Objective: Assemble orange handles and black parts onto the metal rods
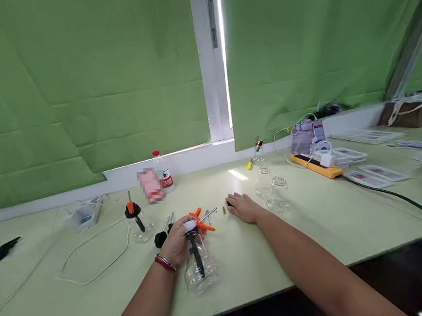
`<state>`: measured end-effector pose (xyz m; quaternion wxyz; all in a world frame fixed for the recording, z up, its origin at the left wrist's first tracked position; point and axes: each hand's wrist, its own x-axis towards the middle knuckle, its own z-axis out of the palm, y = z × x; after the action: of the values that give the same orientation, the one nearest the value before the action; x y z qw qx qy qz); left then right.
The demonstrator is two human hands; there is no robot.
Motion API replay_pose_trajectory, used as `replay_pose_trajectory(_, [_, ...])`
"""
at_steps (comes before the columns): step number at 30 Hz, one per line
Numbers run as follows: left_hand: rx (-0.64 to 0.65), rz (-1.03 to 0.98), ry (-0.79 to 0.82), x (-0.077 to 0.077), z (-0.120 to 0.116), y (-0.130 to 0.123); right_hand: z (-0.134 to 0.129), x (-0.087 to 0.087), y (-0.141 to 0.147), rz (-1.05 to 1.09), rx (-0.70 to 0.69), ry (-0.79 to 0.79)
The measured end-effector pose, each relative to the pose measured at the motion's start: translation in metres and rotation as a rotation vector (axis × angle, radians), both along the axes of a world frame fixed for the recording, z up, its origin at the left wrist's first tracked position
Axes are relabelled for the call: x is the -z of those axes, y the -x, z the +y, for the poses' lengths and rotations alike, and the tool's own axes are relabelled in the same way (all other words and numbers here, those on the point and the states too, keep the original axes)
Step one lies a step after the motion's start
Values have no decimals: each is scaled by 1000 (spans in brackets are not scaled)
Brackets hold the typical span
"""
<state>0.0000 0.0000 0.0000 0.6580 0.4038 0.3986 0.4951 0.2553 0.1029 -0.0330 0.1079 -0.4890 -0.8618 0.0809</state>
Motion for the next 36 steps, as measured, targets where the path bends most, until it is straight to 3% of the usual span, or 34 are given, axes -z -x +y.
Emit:
replay_pose_trajectory(7, [18,-2,-12,-2,1,-2,9,-1,-7,-4,-178,-60])
replay_pose_trajectory(14, [-45,19,-68,-9,-4,-7,1,-5,-13,82,-119,-73])
replay_pose_trajectory(18, [-182,-7,-117,-14,-7,-12,-21,-21,-4,348,-85,-62])
replay_pose_trajectory(20, [-275,-49,-157,-17,-7,-15,-41,-31,6,580,-69,72])
replay_pose_trajectory(25, [-495,-127,-247,-22,-7,-23,-102,-43,37,1107,-86,857])
replay_pose_trajectory(27, [-513,-128,-254,-21,-8,-24,-120,-42,45,1229,-84,1087])
replay_pose_trajectory(28, [-493,-117,-257,-21,-8,-25,-126,-41,48,1279,-50,1130])
replay_pose_trajectory(30, [-420,-41,-266,-18,-10,-24,-134,-38,51,1353,1,1130])
replay_pose_trajectory(33, [-359,251,-302,-17,-12,-22,-137,-35,49,1319,45,1037])
replay_pose_trajectory(36, [-349,503,-309,-21,-16,-23,-137,-35,40,1135,36,806])
